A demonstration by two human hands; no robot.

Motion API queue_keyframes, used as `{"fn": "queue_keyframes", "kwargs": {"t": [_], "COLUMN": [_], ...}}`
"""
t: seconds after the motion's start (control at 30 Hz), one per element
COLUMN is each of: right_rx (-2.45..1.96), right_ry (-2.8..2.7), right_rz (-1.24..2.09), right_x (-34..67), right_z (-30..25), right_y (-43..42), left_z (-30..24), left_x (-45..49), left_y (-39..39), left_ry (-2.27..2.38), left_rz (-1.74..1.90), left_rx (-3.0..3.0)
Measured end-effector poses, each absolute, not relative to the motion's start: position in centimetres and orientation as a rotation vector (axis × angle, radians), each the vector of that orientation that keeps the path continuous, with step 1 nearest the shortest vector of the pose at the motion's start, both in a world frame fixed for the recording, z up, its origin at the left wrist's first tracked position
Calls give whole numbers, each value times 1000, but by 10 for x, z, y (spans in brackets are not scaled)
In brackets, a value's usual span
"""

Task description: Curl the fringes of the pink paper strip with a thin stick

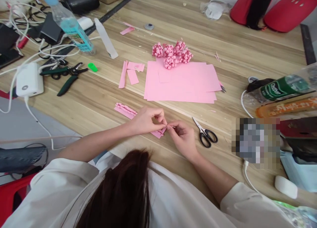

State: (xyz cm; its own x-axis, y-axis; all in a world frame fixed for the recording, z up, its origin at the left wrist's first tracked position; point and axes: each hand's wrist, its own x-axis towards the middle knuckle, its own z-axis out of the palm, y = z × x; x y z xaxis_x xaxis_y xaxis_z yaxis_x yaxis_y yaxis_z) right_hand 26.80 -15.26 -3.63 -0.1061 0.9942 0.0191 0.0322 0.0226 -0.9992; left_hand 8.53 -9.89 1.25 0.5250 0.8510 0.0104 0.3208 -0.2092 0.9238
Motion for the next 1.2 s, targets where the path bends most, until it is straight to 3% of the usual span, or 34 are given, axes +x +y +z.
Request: {"fn": "queue_keyframes", "kwargs": {"t": [1.2], "right_rx": [-1194], "right_ry": [-1331], "right_rz": [1254], "right_x": [268], "right_z": [-34], "right_y": [-149], "left_z": [13], "left_x": [87], "left_y": [-98], "left_ry": [978], "left_rz": [665], "left_rx": [1568]}}
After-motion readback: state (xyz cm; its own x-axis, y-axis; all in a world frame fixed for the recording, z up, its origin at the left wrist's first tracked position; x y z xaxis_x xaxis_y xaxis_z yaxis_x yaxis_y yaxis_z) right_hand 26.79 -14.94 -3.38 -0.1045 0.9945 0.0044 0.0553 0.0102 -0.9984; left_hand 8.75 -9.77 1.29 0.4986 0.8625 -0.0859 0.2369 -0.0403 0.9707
